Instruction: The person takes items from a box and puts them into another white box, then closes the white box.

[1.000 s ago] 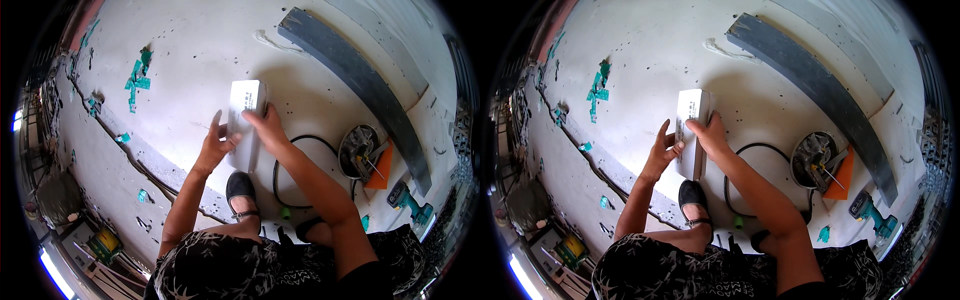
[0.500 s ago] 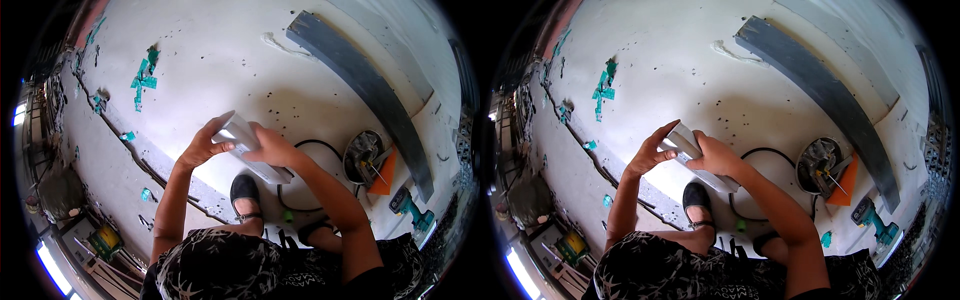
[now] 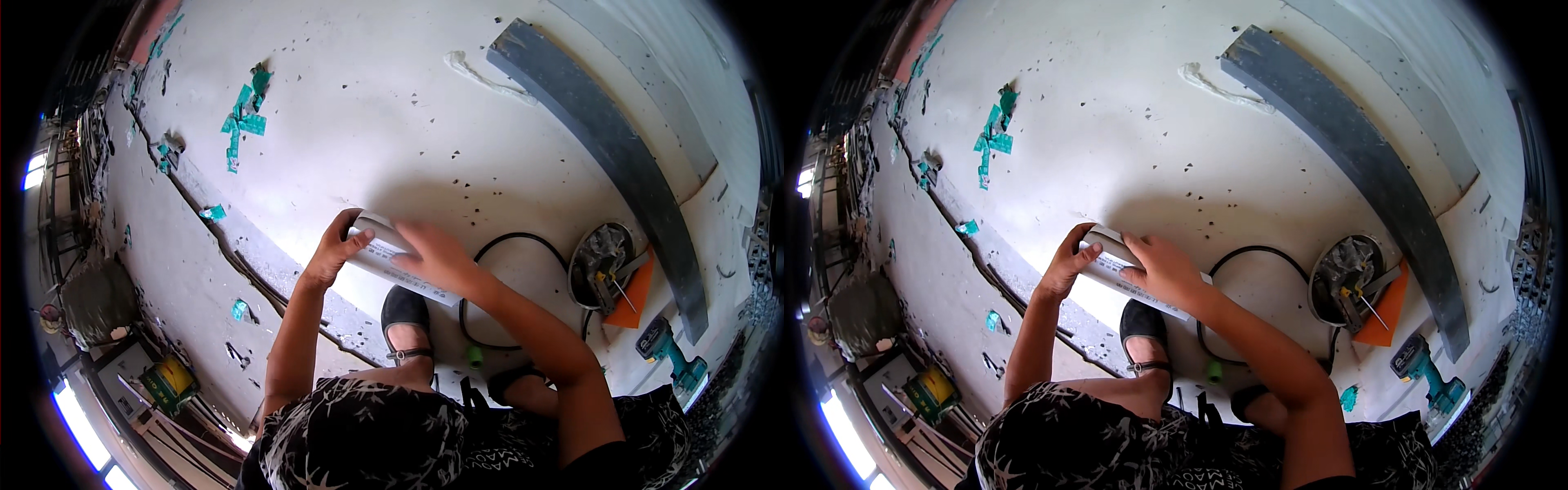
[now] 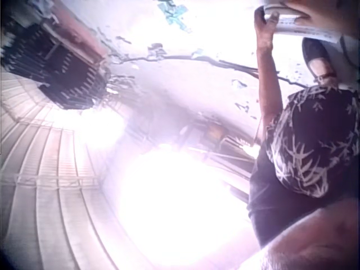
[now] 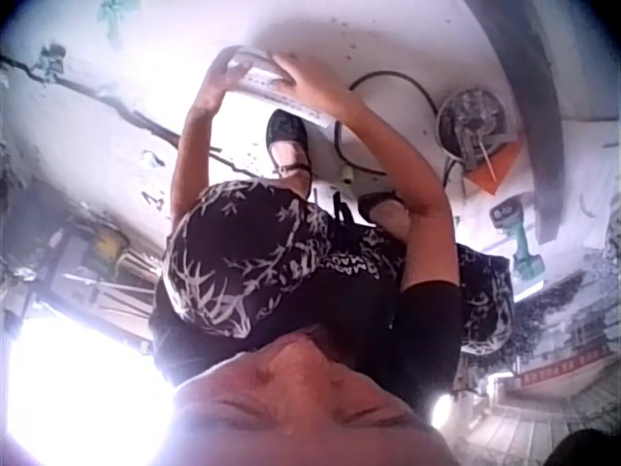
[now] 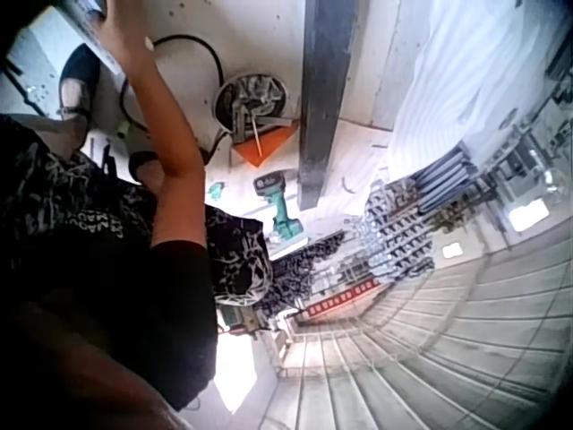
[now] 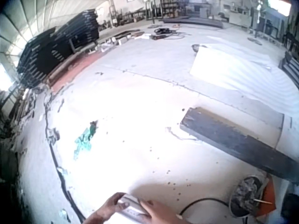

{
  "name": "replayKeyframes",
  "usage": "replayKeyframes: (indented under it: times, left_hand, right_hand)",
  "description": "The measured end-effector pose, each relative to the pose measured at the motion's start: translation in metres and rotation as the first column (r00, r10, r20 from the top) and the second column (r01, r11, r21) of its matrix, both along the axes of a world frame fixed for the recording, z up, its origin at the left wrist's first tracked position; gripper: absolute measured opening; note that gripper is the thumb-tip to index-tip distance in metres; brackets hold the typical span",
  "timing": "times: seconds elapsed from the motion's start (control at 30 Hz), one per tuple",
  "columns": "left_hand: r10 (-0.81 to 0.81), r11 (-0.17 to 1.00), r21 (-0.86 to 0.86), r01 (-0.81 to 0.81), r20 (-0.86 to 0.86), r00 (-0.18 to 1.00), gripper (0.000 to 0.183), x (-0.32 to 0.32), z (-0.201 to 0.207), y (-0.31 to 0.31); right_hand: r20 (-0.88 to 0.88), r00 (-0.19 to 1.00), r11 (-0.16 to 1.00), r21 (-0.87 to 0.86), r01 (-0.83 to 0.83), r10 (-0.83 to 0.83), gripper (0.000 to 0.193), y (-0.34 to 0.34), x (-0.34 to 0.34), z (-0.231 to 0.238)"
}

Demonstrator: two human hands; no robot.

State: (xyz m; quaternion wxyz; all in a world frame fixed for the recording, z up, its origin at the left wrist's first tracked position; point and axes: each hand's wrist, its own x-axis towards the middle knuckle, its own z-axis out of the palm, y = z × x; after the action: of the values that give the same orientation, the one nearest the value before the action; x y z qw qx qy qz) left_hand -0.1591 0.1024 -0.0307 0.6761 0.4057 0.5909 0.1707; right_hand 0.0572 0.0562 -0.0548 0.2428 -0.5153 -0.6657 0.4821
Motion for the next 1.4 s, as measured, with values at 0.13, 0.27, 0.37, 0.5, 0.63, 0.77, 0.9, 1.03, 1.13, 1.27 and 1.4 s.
replayKeyframes:
  times: [0.13, 0.27, 0.37, 0.5, 0.63, 0.77, 0.9, 1.03, 1.13, 1.27, 1.4]
  left_hand:
    - [0.103, 0.994, -0.037, -0.101, 0.057, 0.993, 0.057, -0.004, -0.004, -0.011]
    - [0.084, 0.994, -0.084, -0.075, 0.099, 0.992, 0.051, -0.004, -0.002, -0.013]
    - [0.086, 0.995, -0.061, -0.081, 0.091, 0.992, 0.046, -0.013, -0.005, -0.016]
    - [-0.391, 0.863, 0.221, 0.454, -0.276, 0.878, 0.054, -0.037, -0.003, -0.002]
    - [-0.578, 0.518, 0.306, 0.799, -0.563, 0.59, 0.068, 0.021, 0.03, 0.014]
    - [-0.753, 0.447, 0.164, 0.88, -0.462, 0.468, 0.071, 0.044, 0.014, 0.006]
    - [-0.65, 0.452, 0.277, 0.848, -0.549, 0.526, 0.059, 0.035, 0.007, -0.003]
    - [-0.636, 0.664, 0.167, 0.729, -0.386, 0.668, 0.055, 0.018, -0.014, -0.003]
    - [-0.585, 0.733, 0.19, 0.653, -0.316, 0.747, 0.052, 0.023, -0.02, -0.004]
    - [-0.513, 0.726, 0.23, 0.648, -0.446, 0.733, 0.046, 0.037, -0.009, -0.004]
    - [-0.359, 0.693, 0.302, 0.655, -0.643, 0.676, 0.047, 0.047, -0.004, -0.007]
  right_hand:
    - [0.09, 0.996, 0.999, -0.04, -0.013, 0.016, 0.051, -0.016, 0.018, 0.007]
    - [0.122, 0.992, 0.999, -0.026, -0.02, 0.023, 0.046, -0.021, 0.016, 0.004]
    - [0.138, 0.99, 1.0, 0.016, -0.009, 0.007, 0.042, -0.019, 0.014, 0.009]
    - [0.205, 0.971, 0.992, -0.007, -0.125, 0.124, 0.035, -0.003, 0.016, 0.022]
    - [0.281, 0.925, 0.961, 0.026, -0.274, 0.256, 0.024, 0.011, 0.014, 0.032]
    - [0.302, 0.913, 0.952, 0.054, -0.303, 0.273, 0.025, 0.003, 0.022, 0.023]
    - [0.338, 0.918, 0.792, 0.491, -0.361, 0.209, 0.031, -0.049, 0.059, 0.048]
    - [0.367, 0.752, 0.741, 0.205, -0.639, 0.547, 0.03, -0.159, 0.097, 0.026]
    - [0.362, 0.708, 0.732, 0.095, -0.675, 0.606, 0.027, -0.199, 0.092, 0.005]
    - [0.158, 0.784, 0.781, -0.327, -0.533, 0.601, 0.035, -0.185, 0.074, -0.005]
    - [-0.362, 0.799, 0.517, -0.853, -0.076, -0.48, 0.031, -0.081, 0.082, 0.03]
